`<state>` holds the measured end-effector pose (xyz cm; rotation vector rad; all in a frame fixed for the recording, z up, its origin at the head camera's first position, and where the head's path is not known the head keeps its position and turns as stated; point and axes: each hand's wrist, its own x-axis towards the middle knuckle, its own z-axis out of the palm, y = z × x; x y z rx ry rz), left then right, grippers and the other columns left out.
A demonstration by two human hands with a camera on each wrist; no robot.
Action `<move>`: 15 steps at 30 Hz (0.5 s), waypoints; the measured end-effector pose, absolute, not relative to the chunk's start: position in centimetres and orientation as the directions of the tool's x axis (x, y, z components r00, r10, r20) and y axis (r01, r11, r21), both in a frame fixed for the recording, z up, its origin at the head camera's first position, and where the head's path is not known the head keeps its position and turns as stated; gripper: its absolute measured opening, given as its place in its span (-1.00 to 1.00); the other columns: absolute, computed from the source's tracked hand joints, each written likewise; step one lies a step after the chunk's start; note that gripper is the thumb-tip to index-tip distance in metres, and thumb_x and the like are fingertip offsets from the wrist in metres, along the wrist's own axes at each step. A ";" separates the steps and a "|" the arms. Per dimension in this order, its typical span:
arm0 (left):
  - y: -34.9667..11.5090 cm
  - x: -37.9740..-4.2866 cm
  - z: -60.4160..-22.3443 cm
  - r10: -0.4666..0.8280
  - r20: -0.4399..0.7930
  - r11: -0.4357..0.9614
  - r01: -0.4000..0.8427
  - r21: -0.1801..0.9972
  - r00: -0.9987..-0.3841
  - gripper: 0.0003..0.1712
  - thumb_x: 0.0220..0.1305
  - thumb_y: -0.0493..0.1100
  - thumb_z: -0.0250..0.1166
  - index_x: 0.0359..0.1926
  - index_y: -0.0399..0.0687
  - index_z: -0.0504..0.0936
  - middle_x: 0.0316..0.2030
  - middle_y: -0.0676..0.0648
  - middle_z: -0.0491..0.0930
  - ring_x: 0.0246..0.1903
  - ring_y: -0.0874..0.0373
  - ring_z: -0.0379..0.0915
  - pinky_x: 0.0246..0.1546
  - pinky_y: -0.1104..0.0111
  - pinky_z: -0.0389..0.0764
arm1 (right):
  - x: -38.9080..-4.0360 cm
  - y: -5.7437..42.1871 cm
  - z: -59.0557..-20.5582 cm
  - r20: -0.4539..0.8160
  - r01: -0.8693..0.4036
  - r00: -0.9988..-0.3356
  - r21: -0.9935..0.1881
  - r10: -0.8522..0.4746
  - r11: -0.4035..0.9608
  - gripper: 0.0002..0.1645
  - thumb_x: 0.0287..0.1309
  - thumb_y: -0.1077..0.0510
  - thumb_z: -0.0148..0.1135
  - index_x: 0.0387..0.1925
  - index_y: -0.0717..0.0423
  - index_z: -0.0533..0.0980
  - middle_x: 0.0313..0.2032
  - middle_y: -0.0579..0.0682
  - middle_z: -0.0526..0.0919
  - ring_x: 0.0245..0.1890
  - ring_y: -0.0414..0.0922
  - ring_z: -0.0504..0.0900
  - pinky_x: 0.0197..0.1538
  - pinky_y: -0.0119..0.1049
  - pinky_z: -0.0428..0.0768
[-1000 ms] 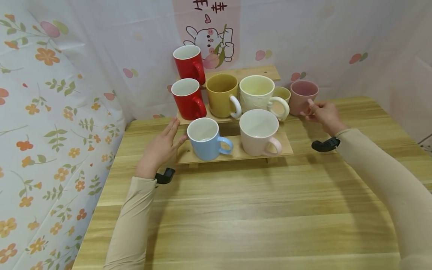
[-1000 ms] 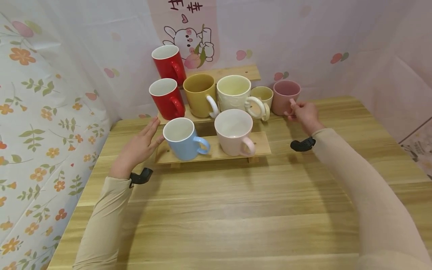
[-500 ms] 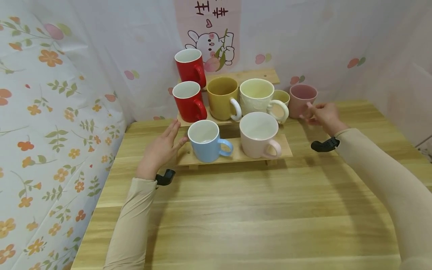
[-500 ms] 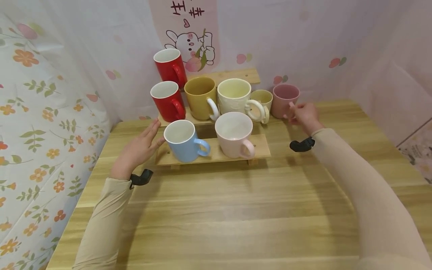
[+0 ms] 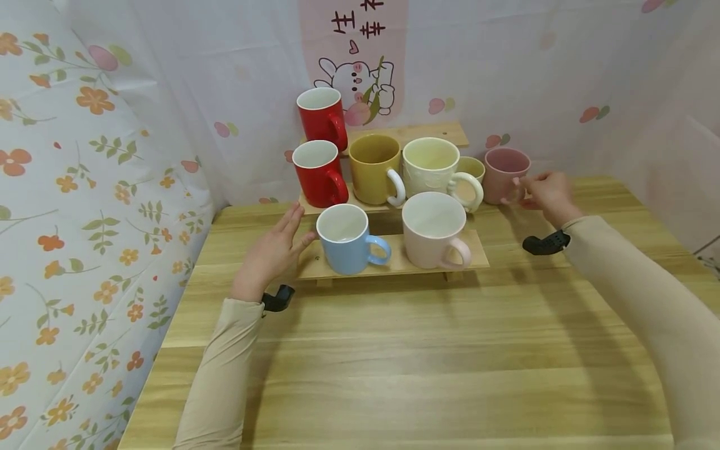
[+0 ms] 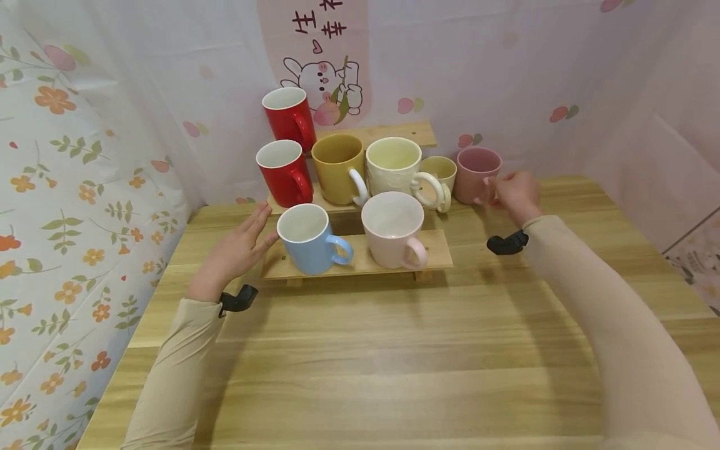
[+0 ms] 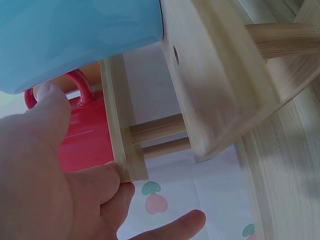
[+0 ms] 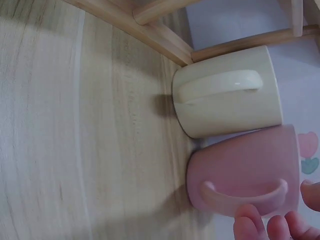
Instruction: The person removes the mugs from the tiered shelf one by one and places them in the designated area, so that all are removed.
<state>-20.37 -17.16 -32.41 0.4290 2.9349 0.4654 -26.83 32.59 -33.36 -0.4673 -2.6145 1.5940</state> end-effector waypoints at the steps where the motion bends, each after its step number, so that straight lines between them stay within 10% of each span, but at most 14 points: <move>1: -17.2 -20.4 -32.4 0.300 -0.090 0.911 0.257 0.323 -0.950 -0.11 0.40 0.32 -0.17 0.51 -0.04 -0.17 0.52 -0.05 -0.25 0.39 -0.20 0.08 0.30 -0.09 0.23 | -26.8 32.6 -33.2 -0.117 0.232 -0.955 -0.869 0.272 0.438 -0.67 0.26 0.05 0.11 -0.23 0.29 0.40 -0.32 -0.07 0.39 -0.60 -0.37 0.61 -0.35 -0.42 0.68; 15: -17.1 -20.3 -32.2 0.302 -0.090 0.914 0.261 0.311 -0.949 -0.12 0.40 0.33 -0.18 0.52 -0.03 -0.17 0.52 -0.07 -0.22 0.39 -0.20 0.06 0.29 -0.10 0.25 | -27.2 31.9 -30.6 -0.088 0.203 -0.961 -0.870 0.263 0.450 -0.58 0.30 -0.02 0.09 -0.12 0.31 0.39 -0.52 -0.19 0.46 -0.65 -0.38 0.59 -0.45 -0.47 0.65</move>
